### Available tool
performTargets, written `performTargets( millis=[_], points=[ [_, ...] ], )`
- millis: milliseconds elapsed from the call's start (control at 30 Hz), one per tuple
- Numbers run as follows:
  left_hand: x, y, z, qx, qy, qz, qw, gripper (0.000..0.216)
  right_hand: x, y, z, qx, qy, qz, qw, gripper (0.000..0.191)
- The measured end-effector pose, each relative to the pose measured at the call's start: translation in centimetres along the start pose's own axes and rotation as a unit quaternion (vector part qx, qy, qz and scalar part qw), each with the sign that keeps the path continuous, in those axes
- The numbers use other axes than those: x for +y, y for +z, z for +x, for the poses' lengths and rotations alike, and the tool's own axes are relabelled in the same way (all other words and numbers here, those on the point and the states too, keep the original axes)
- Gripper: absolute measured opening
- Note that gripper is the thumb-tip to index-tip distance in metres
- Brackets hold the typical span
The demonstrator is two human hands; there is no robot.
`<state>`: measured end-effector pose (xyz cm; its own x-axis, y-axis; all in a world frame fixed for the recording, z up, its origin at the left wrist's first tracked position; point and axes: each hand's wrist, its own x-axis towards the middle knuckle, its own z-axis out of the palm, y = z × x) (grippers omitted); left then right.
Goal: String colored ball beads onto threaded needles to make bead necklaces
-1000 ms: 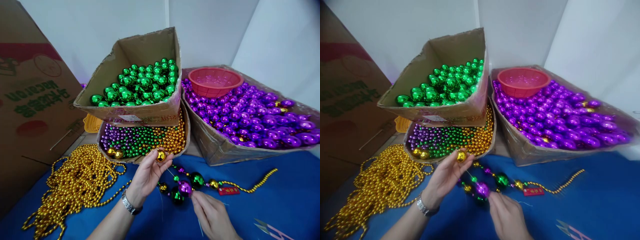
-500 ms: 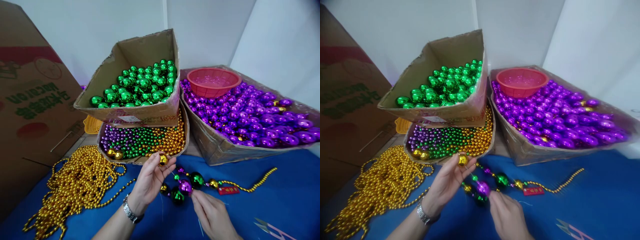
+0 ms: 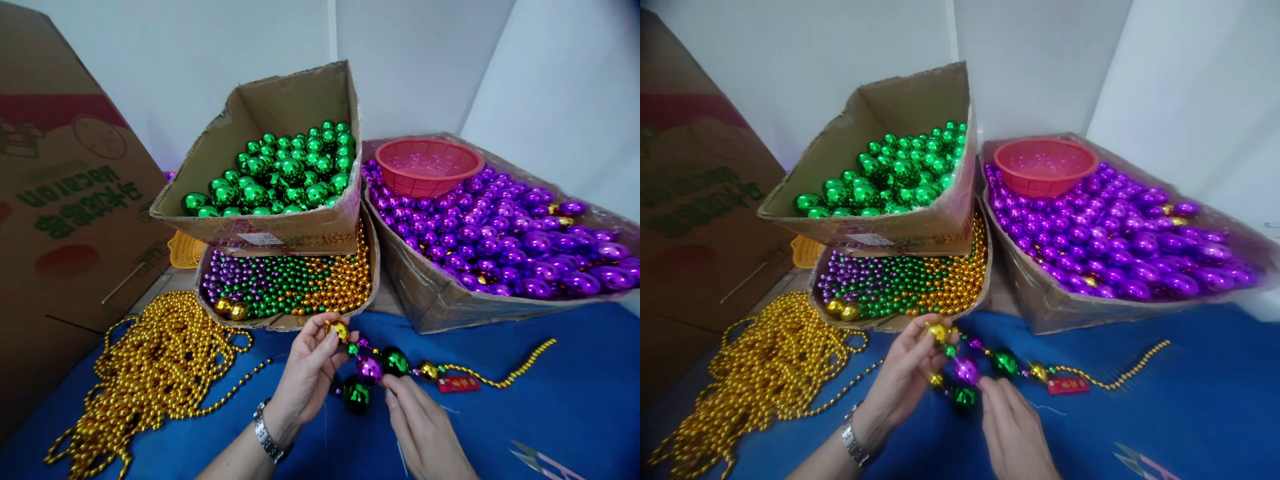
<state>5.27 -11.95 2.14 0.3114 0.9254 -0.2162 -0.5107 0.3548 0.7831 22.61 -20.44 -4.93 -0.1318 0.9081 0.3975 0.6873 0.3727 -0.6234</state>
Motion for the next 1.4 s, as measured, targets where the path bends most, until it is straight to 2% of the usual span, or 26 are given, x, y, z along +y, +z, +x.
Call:
performTargets(
  millis=[100, 200, 267, 333, 433, 533, 600, 667, 700, 733, 767, 800, 867, 967, 1067, 1167, 1233, 1267, 1300, 1400],
  points=[
    [0.0, 0.1, -0.1, 0.002, 0.016, 0.01, 1.0, 0.024, 0.4, 0.0, -0.3, 0.004, 0.019, 0.029, 0.999, 0.031],
    [-0.2, 0.2, -0.1, -0.001, 0.034, 0.028, 0.999, 0.025, 0.4, -0.1, -0.3, 0.009, 0.114, 0.126, 0.985, 0.026],
    [-0.5, 0.3, -0.2, 0.001, 0.035, 0.04, 0.999, 0.026, 0.2, 0.1, -0.1, -0.006, 0.217, 0.249, 0.944, 0.022],
    [-0.8, 0.3, -0.3, 0.007, 0.035, 0.055, 0.998, 0.028, -0.1, 0.5, 0.1, -0.008, 0.29, 0.384, 0.877, 0.025],
    [-1.1, 0.4, -0.6, 0.001, 0.039, 0.112, 0.993, 0.029, -0.4, 1.3, 0.5, 0.024, 0.326, 0.504, 0.799, 0.033],
    [-0.2, 0.3, -0.7, -0.048, 0.05, 0.187, 0.98, 0.03, -0.2, 1.5, 0.6, 0.039, 0.349, 0.543, 0.763, 0.038],
    [1.2, -0.1, 0.1, -0.069, 0.074, 0.23, 0.968, 0.031, 0.0, 1.2, 0.6, 0.032, 0.346, 0.557, 0.754, 0.038],
    [2.9, -0.7, 1.9, -0.063, 0.115, 0.335, 0.933, 0.036, 0.0, 0.6, 0.7, 0.03, 0.339, 0.56, 0.755, 0.039],
    [3.7, -1.1, 3.2, -0.056, 0.134, 0.422, 0.895, 0.037, 0.0, 0.3, 0.8, 0.035, 0.338, 0.557, 0.758, 0.04],
    [4.4, -1.6, 4.6, -0.05, 0.148, 0.528, 0.835, 0.034, 0.0, 0.1, 0.9, 0.043, 0.339, 0.553, 0.76, 0.04],
    [4.9, -2.1, 6.0, -0.051, 0.152, 0.634, 0.756, 0.031, -0.1, -0.1, 1.0, 0.052, 0.339, 0.55, 0.761, 0.041],
    [5.1, -2.6, 7.5, -0.057, 0.145, 0.676, 0.72, 0.026, -0.1, -0.2, 1.0, 0.058, 0.34, 0.548, 0.762, 0.041],
    [4.8, -3.5, 10.0, -0.074, 0.125, 0.719, 0.68, 0.012, -0.1, -0.3, 1.1, 0.064, 0.34, 0.546, 0.763, 0.041],
    [3.6, -4.4, 12.2, -0.094, 0.099, 0.733, 0.667, 0.004, 0.1, -0.3, 0.9, 0.057, 0.341, 0.542, 0.766, 0.04],
    [3.0, -4.5, 12.6, -0.101, 0.098, 0.722, 0.677, 0.004, 0.5, -0.3, 0.6, 0.057, 0.344, 0.534, 0.77, 0.039],
    [3.6, -3.8, 11.6, -0.102, 0.108, 0.681, 0.717, 0.007, 0.7, -0.4, 0.5, 0.068, 0.351, 0.526, 0.771, 0.04],
    [4.2, -3.2, 10.3, -0.1, 0.115, 0.646, 0.748, 0.017, 0.8, -0.5, 0.4, 0.075, 0.358, 0.519, 0.773, 0.042],
    [4.4, -3.0, 9.5, -0.096, 0.116, 0.62, 0.77, 0.022, 0.8, -0.6, 0.4, 0.08, 0.361, 0.515, 0.773, 0.042],
    [4.5, -2.7, 8.6, -0.091, 0.111, 0.576, 0.805, 0.026, 0.9, -0.6, 0.4, 0.083, 0.364, 0.512, 0.774, 0.042],
    [4.1, -2.4, 6.1, -0.061, 0.049, 0.334, 0.939, 0.025, 1.0, -0.5, 0.5, 0.086, 0.362, 0.508, 0.777, 0.043]
  ],
)
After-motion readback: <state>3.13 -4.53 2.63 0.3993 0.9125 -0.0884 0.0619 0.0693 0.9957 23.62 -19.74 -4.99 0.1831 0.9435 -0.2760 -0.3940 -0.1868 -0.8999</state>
